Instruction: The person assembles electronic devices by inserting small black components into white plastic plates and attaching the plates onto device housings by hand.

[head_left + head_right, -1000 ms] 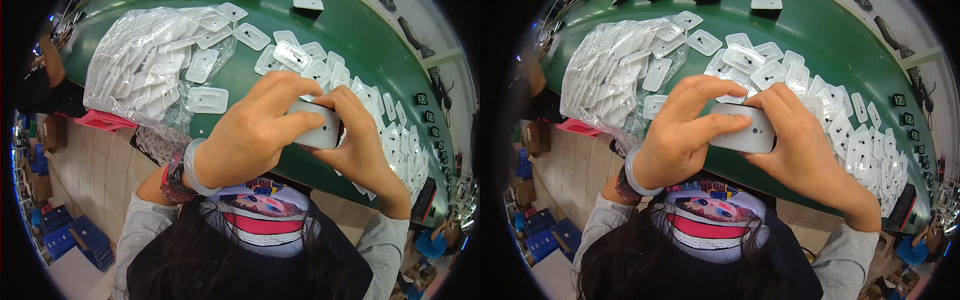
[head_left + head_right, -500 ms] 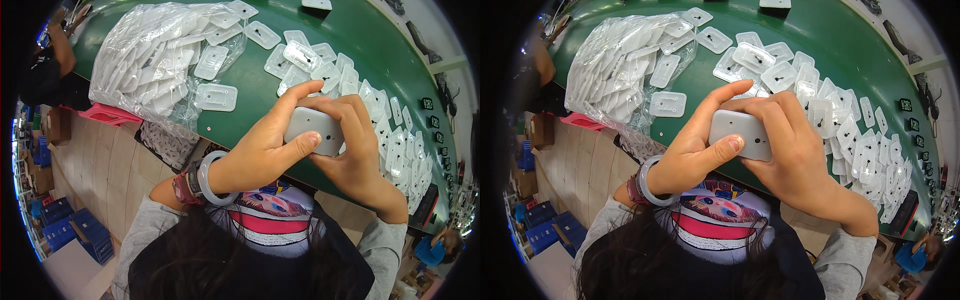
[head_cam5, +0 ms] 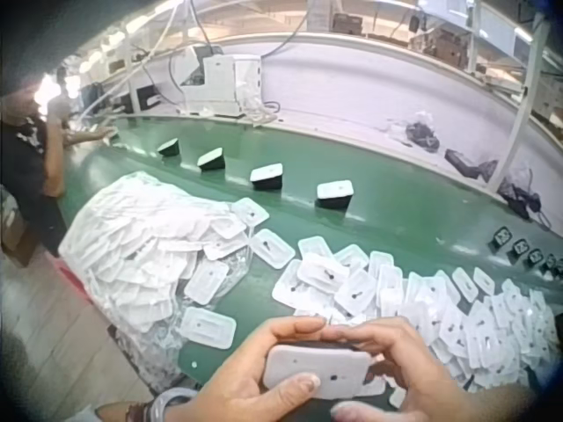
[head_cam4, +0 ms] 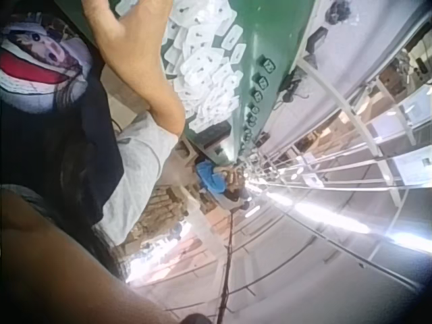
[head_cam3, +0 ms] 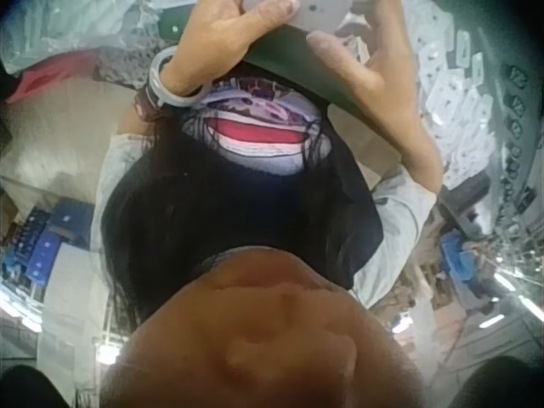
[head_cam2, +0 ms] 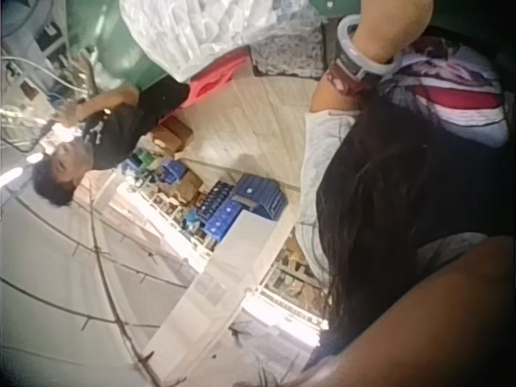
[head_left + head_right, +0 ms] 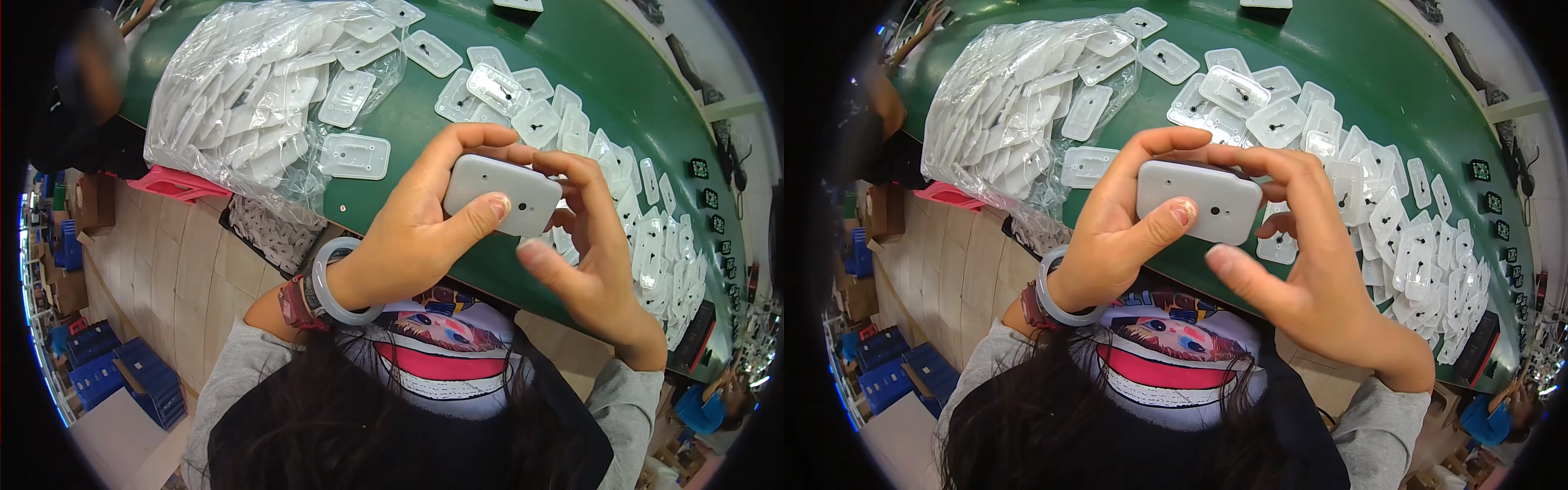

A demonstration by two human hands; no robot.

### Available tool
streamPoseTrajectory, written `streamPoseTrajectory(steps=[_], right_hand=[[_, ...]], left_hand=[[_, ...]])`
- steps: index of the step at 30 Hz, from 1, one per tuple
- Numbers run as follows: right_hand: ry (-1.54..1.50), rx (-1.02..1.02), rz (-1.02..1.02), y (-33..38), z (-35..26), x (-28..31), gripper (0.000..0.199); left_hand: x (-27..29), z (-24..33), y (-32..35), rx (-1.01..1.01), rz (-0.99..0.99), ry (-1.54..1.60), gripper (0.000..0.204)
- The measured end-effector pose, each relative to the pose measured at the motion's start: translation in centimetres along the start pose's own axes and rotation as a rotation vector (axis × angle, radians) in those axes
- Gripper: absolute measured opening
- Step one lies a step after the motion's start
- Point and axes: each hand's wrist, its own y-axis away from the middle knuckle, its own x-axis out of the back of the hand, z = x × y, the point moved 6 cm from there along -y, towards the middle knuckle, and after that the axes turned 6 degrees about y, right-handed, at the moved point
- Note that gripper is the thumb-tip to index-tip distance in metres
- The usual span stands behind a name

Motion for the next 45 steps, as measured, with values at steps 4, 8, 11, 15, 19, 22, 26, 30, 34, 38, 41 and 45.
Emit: streamPoseTrajectory(steps=[4, 8, 11, 15, 19, 22, 26, 30, 34, 38, 41, 45], right_hand=[[-0.318, -0.17, -0.018, 0.4, 1.0, 0.0, 0.052], [-0.33, -0.12, -0.012, 0.4, 0.8, 0.2, 0.047], [-0.282, -0.076, -0.02, 0.7, 0.9, 0.2, 0.046], [-0.269, -0.084, -0.016, 0.8, 1.0, 0.0, 0.046], [-0.247, -0.067, -0.002, 0.6, 1.0, -0.4, 0.046], [-0.167, 0.055, 0.02, 0.5, 0.6, -0.5, 0.047], [-0.149, 0.127, 0.038, 0.2, 0.5, -0.4, 0.047], [-0.153, 0.116, 0.044, 0.1, 0.5, -0.2, 0.046], [-0.179, 0.047, 0.039, -0.1, 0.7, -0.1, 0.046], [-0.225, -0.059, 0.016, -0.5, 1.0, 0.0, 0.047], [-0.118, 0.071, 0.032, -0.9, 0.9, 0.1, 0.047], [-0.104, 0.066, 0.059, -2.4, 0.9, 0.9, 0.045]], left_hand=[[0.0, 0.3, -0.2, -0.097, -0.022, 0.021, 0.053], [-0.1, 0.7, -0.2, -0.237, -0.074, 0.002, 0.056], [-0.2, 0.9, -0.1, -0.256, -0.106, -0.031, 0.057], [-0.3, 0.7, -0.1, -0.217, -0.087, 0.003, 0.058], [-0.3, 0.4, -0.1, -0.198, -0.073, 0.029, 0.058], [-0.5, 0.5, -0.2, -0.28, -0.117, -0.026, 0.058], [-0.4, 0.4, -0.4, -0.305, -0.133, -0.052, 0.058], [-0.5, 0.4, -0.5, -0.291, -0.129, -0.014, 0.056], [-0.6, 0.5, -0.6, -0.248, -0.114, 0.053, 0.055], [-0.4, 0.6, -0.8, -0.186, -0.088, 0.116, 0.055], [0.0, 0.6, -0.7, -0.195, -0.074, 0.11, 0.056], [0.9, 0.4, -0.2, -0.174, 0.087, 0.066, 0.055]])
